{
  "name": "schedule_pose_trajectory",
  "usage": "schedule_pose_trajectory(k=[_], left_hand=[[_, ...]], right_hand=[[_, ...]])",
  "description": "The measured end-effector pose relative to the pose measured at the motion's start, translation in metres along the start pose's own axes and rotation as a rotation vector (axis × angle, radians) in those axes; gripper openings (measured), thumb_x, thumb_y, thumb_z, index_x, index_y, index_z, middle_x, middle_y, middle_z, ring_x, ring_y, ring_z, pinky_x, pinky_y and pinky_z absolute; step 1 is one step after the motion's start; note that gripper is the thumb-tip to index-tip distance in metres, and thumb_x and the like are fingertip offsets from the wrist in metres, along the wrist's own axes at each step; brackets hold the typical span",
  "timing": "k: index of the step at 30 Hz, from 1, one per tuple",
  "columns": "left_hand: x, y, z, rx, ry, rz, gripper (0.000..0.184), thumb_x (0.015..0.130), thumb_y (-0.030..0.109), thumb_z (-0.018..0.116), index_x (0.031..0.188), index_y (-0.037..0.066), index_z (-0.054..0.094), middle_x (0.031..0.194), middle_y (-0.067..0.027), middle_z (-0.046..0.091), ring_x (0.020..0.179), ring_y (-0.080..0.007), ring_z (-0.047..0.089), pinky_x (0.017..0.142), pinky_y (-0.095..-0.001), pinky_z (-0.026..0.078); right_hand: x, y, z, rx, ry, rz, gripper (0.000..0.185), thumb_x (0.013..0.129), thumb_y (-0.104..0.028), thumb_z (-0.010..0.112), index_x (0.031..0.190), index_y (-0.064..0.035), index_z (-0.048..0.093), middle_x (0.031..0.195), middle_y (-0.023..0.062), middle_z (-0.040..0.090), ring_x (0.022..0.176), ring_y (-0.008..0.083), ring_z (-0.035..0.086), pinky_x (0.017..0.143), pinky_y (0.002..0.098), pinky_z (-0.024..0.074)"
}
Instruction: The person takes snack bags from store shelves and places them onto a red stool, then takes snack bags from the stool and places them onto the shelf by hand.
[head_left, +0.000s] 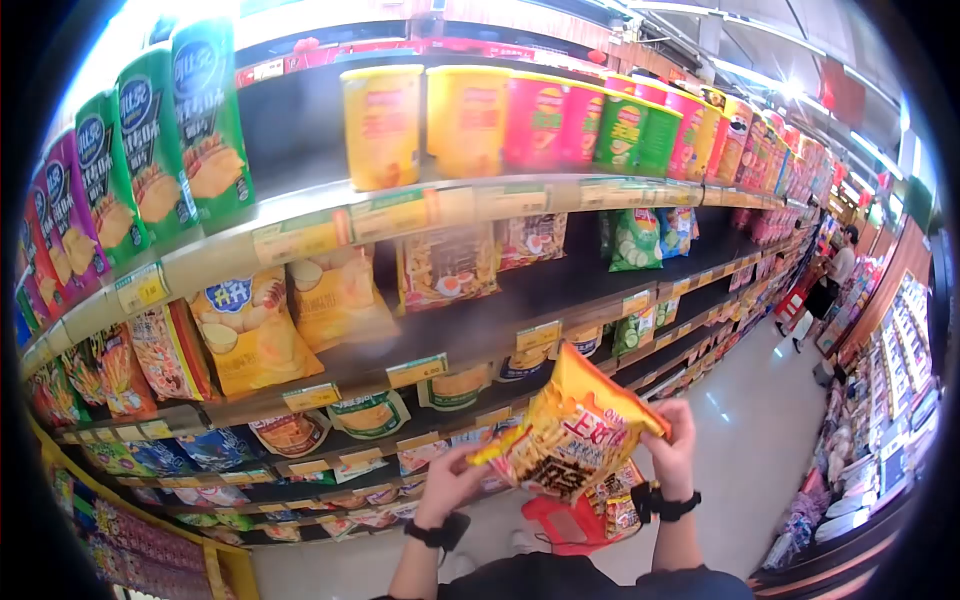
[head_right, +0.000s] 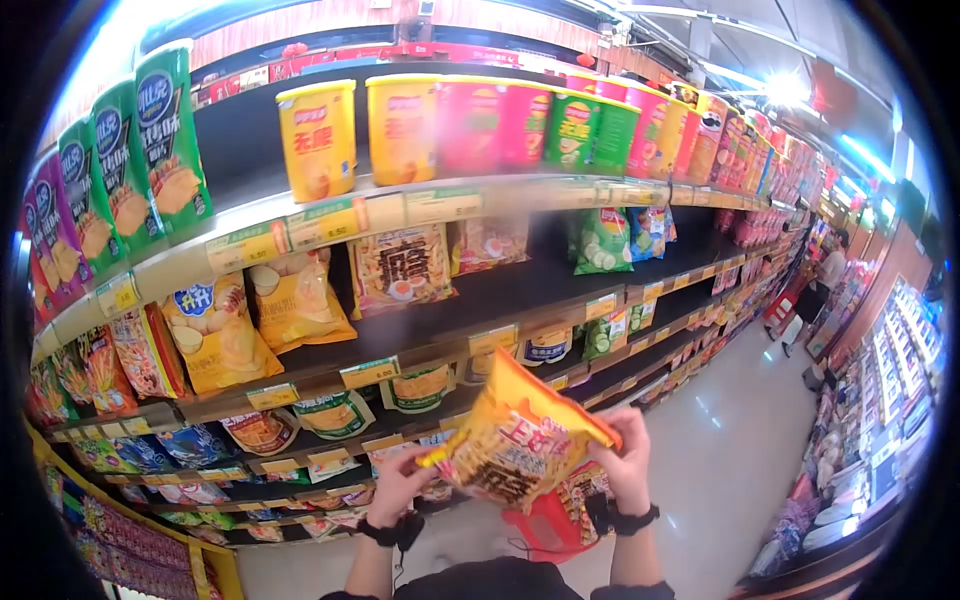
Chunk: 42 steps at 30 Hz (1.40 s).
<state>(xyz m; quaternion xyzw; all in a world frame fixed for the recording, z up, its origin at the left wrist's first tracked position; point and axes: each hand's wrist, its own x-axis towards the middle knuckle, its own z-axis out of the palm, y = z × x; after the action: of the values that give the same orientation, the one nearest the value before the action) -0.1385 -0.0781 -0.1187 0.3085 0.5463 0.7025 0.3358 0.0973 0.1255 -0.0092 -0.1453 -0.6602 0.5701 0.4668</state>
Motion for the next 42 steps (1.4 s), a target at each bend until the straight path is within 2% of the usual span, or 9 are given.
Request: schedule_pose_trajectory(k=[1, 8, 17, 25, 29, 33, 35, 39, 42], left_hand=[[-0.010, -0.010, -0.005, -0.014, -0.002, -0.132, 0.035, 0.081, 0.003, 0.070, 0.115, 0.005, 0.062, 0.081, 0.0010, 0.065, 0.066, -0.0023, 0.056, 0.054, -0.0156, 0.040], [-0.060, -0.081, -0.008, -0.291, 0.105, -0.218, 0.020, 0.080, -0.001, 0.069, 0.099, -0.003, 0.064, 0.079, -0.0073, 0.066, 0.062, -0.0103, 0.060, 0.056, -0.0237, 0.049], [-0.087, -0.063, 0.004, -0.390, 0.099, -0.163, 0.024, 0.079, -0.005, 0.067, 0.101, -0.003, 0.061, 0.082, -0.0092, 0.068, 0.069, -0.0131, 0.064, 0.064, -0.0257, 0.051], [-0.123, -0.076, 0.068, -0.412, 0.005, -0.127, 0.019, 0.077, -0.006, 0.067, 0.093, -0.001, 0.059, 0.084, -0.0121, 0.068, 0.072, -0.0170, 0.066, 0.068, -0.0278, 0.054], [-0.147, -0.090, 0.105, -0.327, -0.109, -0.149, 0.016, 0.076, -0.004, 0.070, 0.087, 0.000, 0.059, 0.085, -0.0113, 0.068, 0.074, -0.0164, 0.066, 0.070, -0.0291, 0.055], [-0.176, -0.091, 0.136, -0.247, -0.135, -0.214, 0.017, 0.075, -0.002, 0.073, 0.085, 0.001, 0.060, 0.082, -0.0083, 0.067, 0.073, -0.0138, 0.065, 0.070, -0.0271, 0.054], [-0.189, -0.100, 0.140, -0.248, -0.132, -0.238, 0.018, 0.074, 0.000, 0.075, 0.084, 0.002, 0.060, 0.081, -0.0085, 0.068, 0.071, -0.0137, 0.065, 0.067, -0.0258, 0.053], [-0.201, -0.105, 0.151, -0.412, -0.065, -0.275, 0.009, 0.085, 0.009, 0.066, 0.088, 0.005, 0.057, 0.070, -0.0037, 0.059, 0.064, -0.0155, 0.059, 0.064, -0.0295, 0.050], [-0.200, -0.104, 0.155, -0.333, -0.004, -0.256, 0.008, 0.090, 0.013, 0.062, 0.090, 0.006, 0.058, 0.071, -0.0022, 0.058, 0.066, -0.0151, 0.058, 0.064, -0.0296, 0.050]], right_hand=[[-0.012, 0.009, 0.002, 0.002, 0.028, 0.088, 0.034, 0.072, 0.009, 0.061, 0.101, -0.0037, 0.047, 0.101, 0.0079, 0.058, 0.098, 0.0156, 0.056, 0.088, 0.0298, 0.0452], [-0.050, 0.019, -0.007, -0.132, -0.049, 0.369, 0.033, 0.076, 0.003, 0.067, 0.105, -0.0022, 0.052, 0.099, 0.0050, 0.060, 0.094, 0.0121, 0.057, 0.083, 0.0257, 0.0458], [-0.088, 0.035, -0.050, 0.212, -0.056, 0.302, 0.030, 0.084, -0.018, 0.070, 0.102, 0.0015, 0.056, 0.096, 0.0050, 0.062, 0.090, 0.0116, 0.059, 0.082, 0.0257, 0.0467], [-0.158, 0.003, -0.146, 0.032, 0.002, 0.390, 0.018, 0.087, -0.014, 0.066, 0.094, 0.0021, 0.062, 0.087, 0.0033, 0.065, 0.078, 0.0087, 0.059, 0.075, 0.0229, 0.0471], [-0.214, 0.000, -0.210, -0.214, 0.030, 0.343, 0.016, 0.087, -0.012, 0.064, 0.084, 0.0033, 0.065, 0.073, 0.0014, 0.064, 0.068, 0.0068, 0.057, 0.063, 0.0227, 0.0463], [-0.257, -0.009, -0.242, -0.377, 0.082, 0.289, 0.017, 0.087, -0.011, 0.062, 0.079, 0.0041, 0.064, 0.063, 0.0011, 0.061, 0.060, 0.0064, 0.054, 0.056, 0.0223, 0.0432], [-0.278, -0.010, -0.256, -0.386, 0.112, 0.326, 0.016, 0.086, -0.011, 0.063, 0.079, 0.0039, 0.063, 0.065, 0.0072, 0.062, 0.063, 0.0101, 0.057, 0.061, 0.0256, 0.0450], [-0.328, -0.003, -0.292, -0.333, 0.301, 0.374, 0.020, 0.089, -0.015, 0.061, 0.079, 0.0027, 0.062, 0.067, 0.0019, 0.060, 0.066, 0.0073, 0.054, 0.061, 0.0233, 0.0428], [-0.362, -0.011, -0.330, -0.264, 0.484, 0.407, 0.024, 0.093, -0.020, 0.057, 0.081, 0.0005, 0.059, 0.073, -0.0042, 0.056, 0.068, 0.0040, 0.048, 0.062, 0.0202, 0.0395]])
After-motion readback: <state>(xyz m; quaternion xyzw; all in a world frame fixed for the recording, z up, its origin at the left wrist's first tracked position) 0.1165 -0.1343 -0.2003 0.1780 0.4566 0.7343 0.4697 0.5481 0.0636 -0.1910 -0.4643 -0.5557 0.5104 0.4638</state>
